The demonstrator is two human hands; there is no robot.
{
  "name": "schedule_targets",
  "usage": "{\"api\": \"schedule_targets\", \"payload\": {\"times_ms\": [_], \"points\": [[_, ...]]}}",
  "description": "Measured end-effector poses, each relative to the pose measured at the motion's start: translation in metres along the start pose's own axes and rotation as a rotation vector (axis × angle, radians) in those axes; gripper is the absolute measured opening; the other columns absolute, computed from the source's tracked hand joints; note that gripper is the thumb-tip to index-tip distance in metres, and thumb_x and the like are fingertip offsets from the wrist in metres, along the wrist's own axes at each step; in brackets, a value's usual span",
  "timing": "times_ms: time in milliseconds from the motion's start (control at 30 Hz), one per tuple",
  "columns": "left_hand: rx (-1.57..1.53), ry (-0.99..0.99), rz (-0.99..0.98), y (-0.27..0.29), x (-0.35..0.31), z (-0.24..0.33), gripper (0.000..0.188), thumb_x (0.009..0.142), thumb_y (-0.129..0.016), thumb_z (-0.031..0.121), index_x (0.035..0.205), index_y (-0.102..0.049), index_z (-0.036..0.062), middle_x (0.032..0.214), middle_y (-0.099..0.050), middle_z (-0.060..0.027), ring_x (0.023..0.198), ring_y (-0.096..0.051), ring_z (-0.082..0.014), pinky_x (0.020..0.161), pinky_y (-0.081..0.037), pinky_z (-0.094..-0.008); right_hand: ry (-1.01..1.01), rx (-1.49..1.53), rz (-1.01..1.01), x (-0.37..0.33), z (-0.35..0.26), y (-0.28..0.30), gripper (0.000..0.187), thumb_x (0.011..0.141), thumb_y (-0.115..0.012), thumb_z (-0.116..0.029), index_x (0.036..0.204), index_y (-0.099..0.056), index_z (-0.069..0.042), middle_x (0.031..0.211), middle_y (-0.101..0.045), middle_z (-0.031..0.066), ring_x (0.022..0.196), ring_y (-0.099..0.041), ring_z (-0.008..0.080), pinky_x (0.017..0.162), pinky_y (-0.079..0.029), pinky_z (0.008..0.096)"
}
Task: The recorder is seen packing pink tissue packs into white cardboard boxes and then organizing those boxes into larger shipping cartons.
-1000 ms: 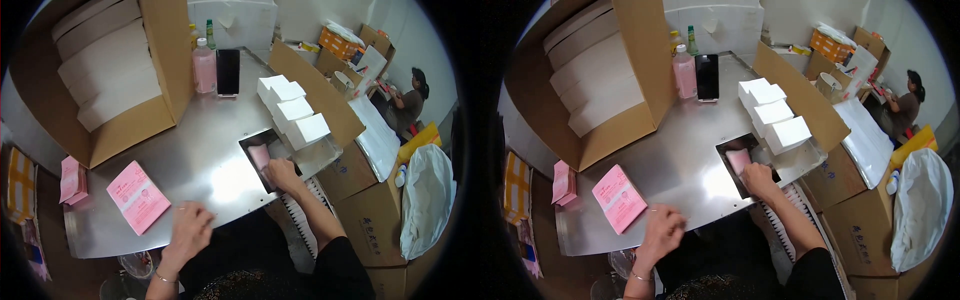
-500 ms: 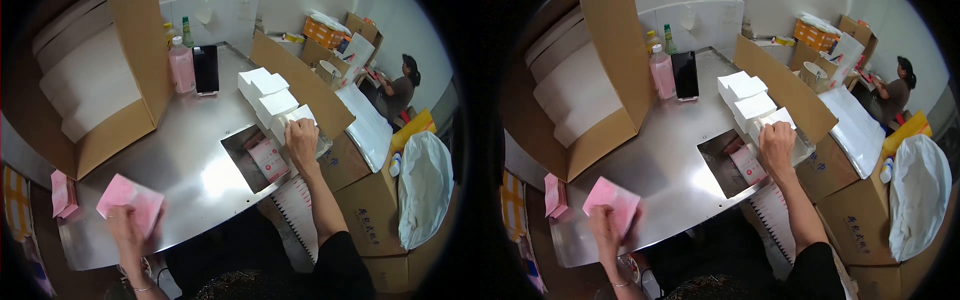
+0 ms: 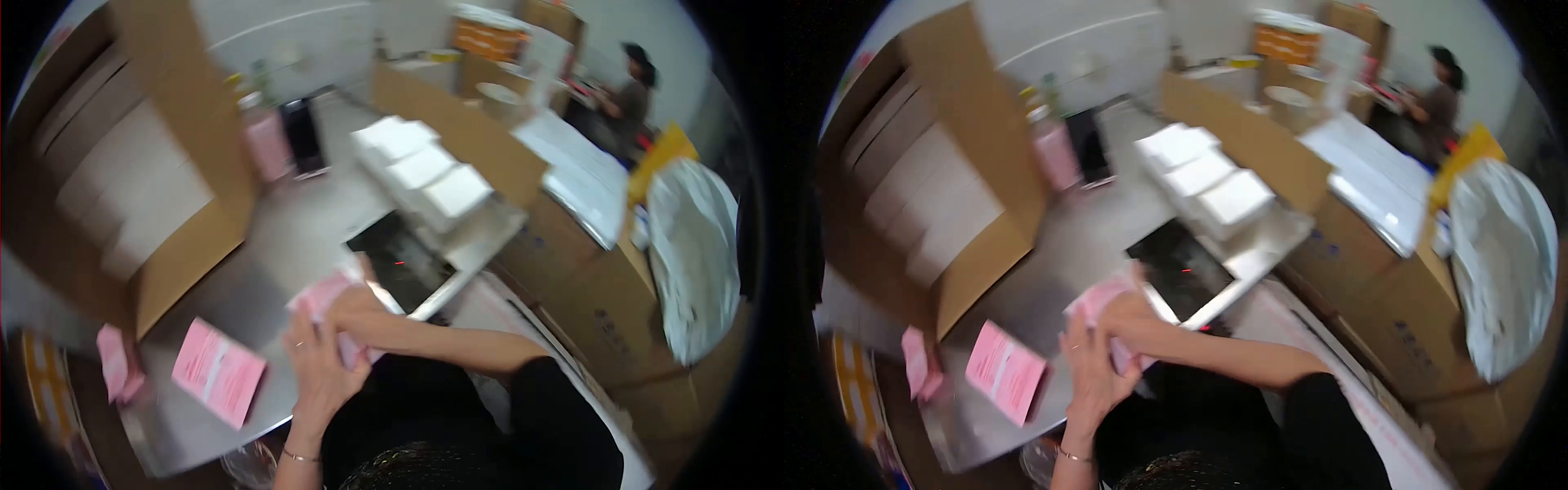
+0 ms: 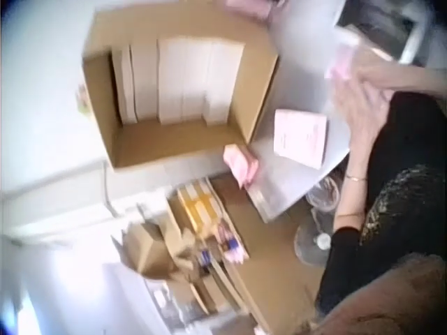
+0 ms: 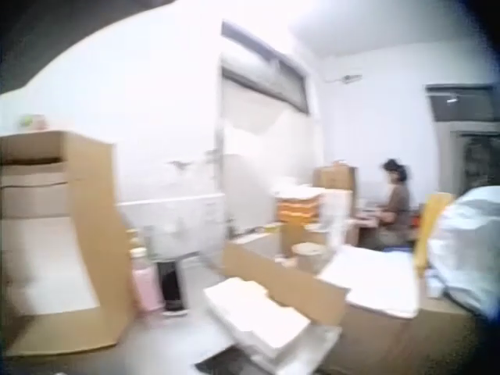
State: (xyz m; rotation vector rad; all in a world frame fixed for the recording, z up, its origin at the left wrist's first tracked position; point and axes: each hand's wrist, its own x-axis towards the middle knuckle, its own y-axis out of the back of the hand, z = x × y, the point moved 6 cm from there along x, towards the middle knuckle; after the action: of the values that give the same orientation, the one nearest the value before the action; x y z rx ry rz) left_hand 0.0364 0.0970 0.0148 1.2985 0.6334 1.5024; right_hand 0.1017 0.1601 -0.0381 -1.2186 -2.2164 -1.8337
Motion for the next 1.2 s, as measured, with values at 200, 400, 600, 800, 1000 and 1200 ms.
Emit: {"api": "schedule_targets", "payload": {"times_ms": [200, 400, 600, 800, 1000, 1200], "points": [[0.175, 0.023, -0.021, -0.009, -0.028, -0.059, 0.067, 0.073, -0.075, 0.039, 0.126, -0.055, 0.0039, 0.155, -0.035, -0.0217, 0.139, -0.033, -0.0446, 0.110, -0.025, -0.0559, 0.114, -0.097, 0.310, 0.013, -0.007, 0.040, 0.033, 0.073, -0.061, -0.014, 0.101, -0.063, 0.003, 0.104, -0.061, 0.0169, 0.108, -0.057, 0.0321, 0.100, -0.041, 0.0543], [0.350, 0.152, -0.262, 0.011, 0.000, -0.012, 0.057, 0.093, -0.065, 0.040, 0.144, -0.051, 0.0185, 0.147, -0.049, -0.0153, 0.116, -0.056, -0.0386, 0.094, -0.048, -0.0627, -0.454, -0.902, 0.369, -0.006, 0.109, 0.163, 0.036, 0.075, -0.065, -0.016, 0.104, -0.064, 0.006, 0.096, -0.061, 0.0180, 0.111, -0.056, 0.0351, 0.101, -0.038, 0.0561], [0.257, 0.060, -0.038, 0.013, -0.003, -0.022, 0.053, 0.074, -0.075, 0.044, 0.109, -0.060, 0.0059, 0.130, -0.052, -0.0190, 0.120, -0.046, -0.0405, 0.102, -0.033, -0.0506, -0.337, -0.762, 0.596, -0.008, 0.149, 0.158, 0.012, 0.069, -0.063, -0.019, 0.063, -0.061, -0.009, 0.075, -0.057, 0.0121, 0.079, -0.056, 0.0294, 0.073, -0.040, 0.0471], [0.165, 0.034, -0.143, 0.022, 0.001, -0.015, 0.048, 0.082, -0.072, 0.041, 0.110, -0.061, 0.0029, 0.117, -0.057, -0.0175, 0.102, -0.052, -0.0369, 0.086, -0.041, -0.0505, -0.369, -0.544, 0.457, -0.024, 0.143, 0.181, 0.020, 0.076, -0.065, -0.010, 0.094, -0.070, -0.003, 0.090, -0.064, 0.0150, 0.088, -0.061, 0.0343, 0.081, -0.044, 0.0474], [-0.122, -0.101, -0.089, 0.013, -0.011, 0.004, 0.036, 0.083, -0.066, 0.014, 0.117, -0.061, 0.0034, 0.110, -0.057, -0.0192, 0.092, -0.058, -0.0369, 0.077, -0.050, -0.0454, -0.169, -0.464, 0.489, -0.018, 0.096, 0.157, 0.031, 0.078, -0.061, -0.004, 0.109, -0.064, -0.003, 0.103, -0.062, 0.0142, 0.097, -0.060, 0.0345, 0.077, -0.044, 0.0475], [-0.120, 0.032, -0.074, 0.029, -0.008, -0.020, 0.053, 0.081, -0.065, 0.011, 0.132, -0.054, 0.0048, 0.099, -0.053, -0.0193, 0.089, -0.058, -0.0367, 0.077, -0.050, -0.0441, 0.319, -0.057, 0.105, -0.023, -0.058, 0.074, 0.039, 0.077, -0.067, -0.012, 0.112, -0.063, 0.005, 0.107, -0.062, 0.0248, 0.101, -0.062, 0.0403, 0.100, -0.043, 0.0613]]}}
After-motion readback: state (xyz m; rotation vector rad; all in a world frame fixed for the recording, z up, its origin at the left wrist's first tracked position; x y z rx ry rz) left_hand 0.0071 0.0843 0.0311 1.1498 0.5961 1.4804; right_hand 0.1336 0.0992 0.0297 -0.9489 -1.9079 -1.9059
